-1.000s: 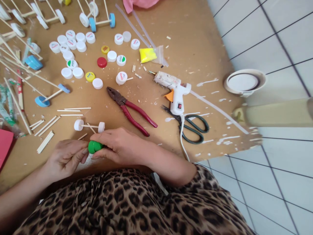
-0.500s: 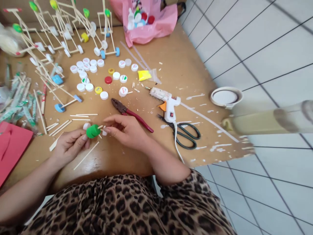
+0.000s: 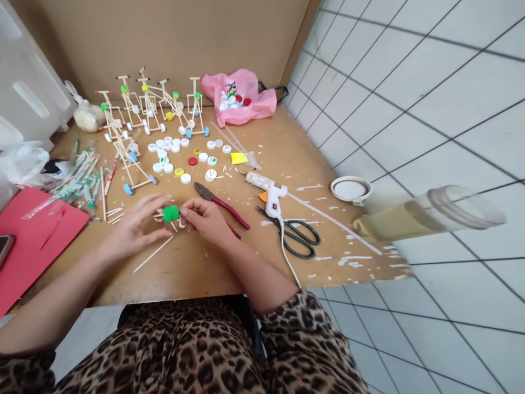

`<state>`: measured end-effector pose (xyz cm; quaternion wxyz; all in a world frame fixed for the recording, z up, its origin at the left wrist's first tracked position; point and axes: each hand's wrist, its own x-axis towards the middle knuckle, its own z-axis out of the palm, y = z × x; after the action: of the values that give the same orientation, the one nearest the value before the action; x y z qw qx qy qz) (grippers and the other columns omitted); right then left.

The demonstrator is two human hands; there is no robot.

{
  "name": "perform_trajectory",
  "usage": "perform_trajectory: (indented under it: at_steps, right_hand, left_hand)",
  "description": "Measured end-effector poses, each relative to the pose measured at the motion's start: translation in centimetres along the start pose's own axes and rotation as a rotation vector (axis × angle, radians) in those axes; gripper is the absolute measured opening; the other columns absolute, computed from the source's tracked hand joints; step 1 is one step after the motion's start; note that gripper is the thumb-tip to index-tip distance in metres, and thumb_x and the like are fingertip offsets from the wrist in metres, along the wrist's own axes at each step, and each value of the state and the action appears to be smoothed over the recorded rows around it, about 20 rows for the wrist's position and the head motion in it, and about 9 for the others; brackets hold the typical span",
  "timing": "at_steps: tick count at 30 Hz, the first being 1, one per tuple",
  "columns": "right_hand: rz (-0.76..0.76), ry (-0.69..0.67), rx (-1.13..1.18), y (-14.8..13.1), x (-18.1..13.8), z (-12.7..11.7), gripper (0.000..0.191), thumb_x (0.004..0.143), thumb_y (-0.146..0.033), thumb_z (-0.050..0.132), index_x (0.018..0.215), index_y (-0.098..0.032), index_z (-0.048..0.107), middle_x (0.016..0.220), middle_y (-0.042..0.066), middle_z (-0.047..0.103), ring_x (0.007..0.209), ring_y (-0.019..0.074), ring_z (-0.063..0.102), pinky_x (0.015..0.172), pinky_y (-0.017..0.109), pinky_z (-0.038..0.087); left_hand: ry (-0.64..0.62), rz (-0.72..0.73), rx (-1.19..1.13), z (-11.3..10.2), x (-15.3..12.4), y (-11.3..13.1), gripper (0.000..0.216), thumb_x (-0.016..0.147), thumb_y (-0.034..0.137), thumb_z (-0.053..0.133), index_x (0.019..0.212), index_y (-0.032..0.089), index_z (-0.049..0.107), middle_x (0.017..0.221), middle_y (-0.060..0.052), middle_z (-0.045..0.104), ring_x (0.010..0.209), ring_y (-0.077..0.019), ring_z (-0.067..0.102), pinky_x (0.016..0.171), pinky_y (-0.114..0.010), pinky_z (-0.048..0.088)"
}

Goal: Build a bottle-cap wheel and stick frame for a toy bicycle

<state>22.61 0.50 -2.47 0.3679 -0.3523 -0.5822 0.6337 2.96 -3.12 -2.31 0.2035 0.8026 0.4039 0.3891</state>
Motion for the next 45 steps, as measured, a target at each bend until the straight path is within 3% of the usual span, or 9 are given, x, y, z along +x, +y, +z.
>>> perform_trajectory:
  at_steps: [4,15,22,27,32,37,41,45]
  right_hand:
    - [-0.021,-0.029,0.014,0.0,-0.1,0.5,0.038,0.071,-0.053,0.069,0.068,-0.019,0.053,0.057,-0.007,0.052,0.047,0.0061,0.04,0.048,0.022,0.032]
    - [-0.344,0.085,-0.344,0.9,-1.4,1.9,0.023,0.084,-0.036,0.057,0.068,-0.02,0.052,0.062,-0.003,0.052,0.059,0.0107,0.045,0.058,0.025,0.039]
    - [-0.189,0.032,-0.039,1.5,-0.7,1.9,0.031,0.082,-0.048,0.06,0.072,-0.021,0.049,0.06,-0.005,0.051,0.05,0.0086,0.043,0.051,0.024,0.039]
    - [-0.264,0.059,-0.063,1.0,-0.8,1.1,0.027,0.082,-0.045,0.063,0.074,-0.02,0.054,0.061,-0.005,0.051,0.054,0.0093,0.046,0.056,0.025,0.041]
    - [-0.404,0.04,-0.214,0.8,-1.2,0.6,0.02,0.087,-0.037,0.059,0.077,-0.02,0.058,0.069,-0.002,0.057,0.062,0.011,0.051,0.06,0.026,0.042]
    - [-0.376,0.032,-0.207,1.0,-1.0,0.5,0.025,0.087,-0.042,0.059,0.076,-0.02,0.056,0.068,-0.002,0.055,0.059,0.0101,0.047,0.056,0.024,0.038]
    - [-0.285,0.005,-0.098,0.9,-1.1,0.6,0.034,0.086,-0.05,0.061,0.072,-0.02,0.052,0.062,-0.004,0.052,0.055,0.0092,0.046,0.056,0.024,0.04]
    - [-0.212,-0.028,-0.001,0.9,-1.1,0.8,0.04,0.082,-0.057,0.064,0.069,-0.021,0.051,0.062,-0.004,0.056,0.058,0.0103,0.053,0.062,0.026,0.047]
  left_hand:
    - [-0.051,0.012,-0.018,0.1,0.7,0.7,0.033,0.085,0.024,0.065,0.118,0.023,0.065,0.111,-0.009,0.073,0.099,-0.0186,0.069,0.086,-0.036,0.057]
    - [0.17,-0.242,-0.242,1.4,-1.7,0.3,0.031,0.075,0.036,0.075,0.101,0.018,0.073,0.078,-0.003,0.075,0.066,-0.015,0.068,0.058,-0.026,0.057]
    - [0.097,-0.339,-0.628,0.7,-0.7,-0.4,0.048,0.066,0.036,0.082,0.108,0.017,0.068,0.099,-0.008,0.076,0.086,-0.0184,0.073,0.076,-0.031,0.061]
    - [-0.037,-0.361,-0.668,0.3,0.1,0.0,0.044,0.073,0.033,0.078,0.114,0.018,0.067,0.098,-0.009,0.077,0.086,-0.0188,0.074,0.078,-0.033,0.062]
    - [-0.019,-0.213,-0.367,0.2,0.3,0.6,0.04,0.077,0.032,0.075,0.114,0.017,0.068,0.095,-0.008,0.077,0.081,-0.0167,0.073,0.075,-0.031,0.062]
    - [0.052,0.047,-0.044,0.3,0.3,0.5,0.034,0.084,0.031,0.069,0.115,0.018,0.068,0.098,-0.01,0.077,0.081,-0.0161,0.072,0.07,-0.028,0.061]
    - [0.119,0.137,0.008,0.9,0.1,0.4,0.034,0.087,0.028,0.065,0.121,0.021,0.065,0.1,-0.011,0.076,0.081,-0.0161,0.073,0.066,-0.026,0.061]
    - [0.177,0.102,-0.097,1.5,-0.1,0.3,0.033,0.087,0.028,0.065,0.119,0.022,0.067,0.087,-0.006,0.076,0.07,-0.0136,0.071,0.061,-0.023,0.059]
